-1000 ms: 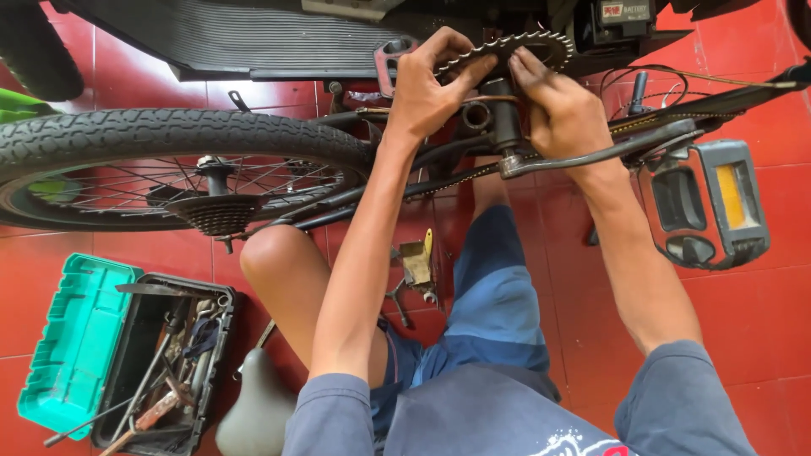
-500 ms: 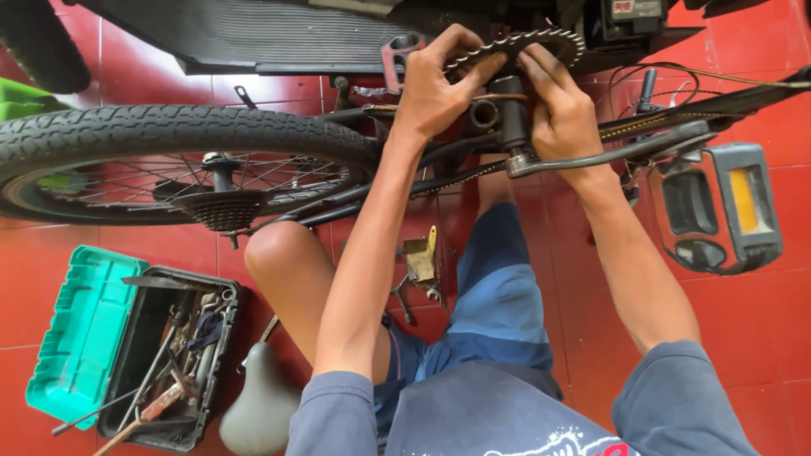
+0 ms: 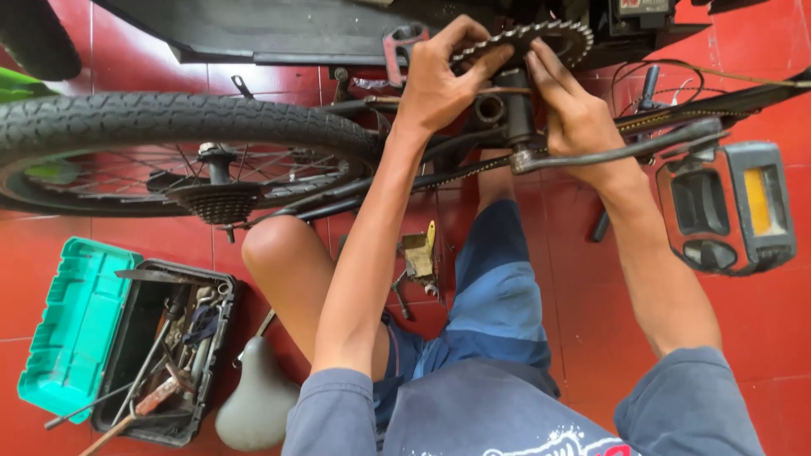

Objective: The person is repairing a bicycle-like vehicle, focusing on fitting the chain onto the sprocket and then sanding a metal component of the frame.

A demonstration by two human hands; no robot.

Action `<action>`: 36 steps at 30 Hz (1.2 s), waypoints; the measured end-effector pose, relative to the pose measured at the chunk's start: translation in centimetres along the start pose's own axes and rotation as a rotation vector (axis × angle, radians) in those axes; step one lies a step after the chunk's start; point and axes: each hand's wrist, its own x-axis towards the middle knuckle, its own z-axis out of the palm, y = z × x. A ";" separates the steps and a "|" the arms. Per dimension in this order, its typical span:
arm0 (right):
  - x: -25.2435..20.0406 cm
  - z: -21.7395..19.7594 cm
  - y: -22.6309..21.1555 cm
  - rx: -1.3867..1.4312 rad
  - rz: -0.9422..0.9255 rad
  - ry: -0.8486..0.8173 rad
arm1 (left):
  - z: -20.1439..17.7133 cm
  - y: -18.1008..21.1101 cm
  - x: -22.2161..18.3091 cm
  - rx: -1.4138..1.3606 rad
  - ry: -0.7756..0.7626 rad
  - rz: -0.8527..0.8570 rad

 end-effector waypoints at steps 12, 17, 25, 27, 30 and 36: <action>-1.2 1.2 1.1 -0.033 -0.122 0.099 | 0.1 -0.3 0.0 0.042 0.002 -0.042; -5.5 4.1 2.8 0.109 -0.029 0.357 | 0.3 -0.4 -0.1 0.050 -0.008 -0.028; -4.3 6.4 4.7 0.580 0.234 0.704 | 0.4 -0.8 -0.1 0.072 -0.016 -0.011; -3.2 5.7 4.4 0.563 0.144 0.692 | 0.5 -0.9 -0.1 0.090 -0.003 -0.028; -1.9 3.7 2.7 0.572 0.200 0.614 | 0.6 -0.9 -0.2 0.060 -0.008 -0.055; -2.0 5.7 4.9 0.824 0.307 0.629 | 0.6 -0.9 -0.2 0.174 0.013 -0.031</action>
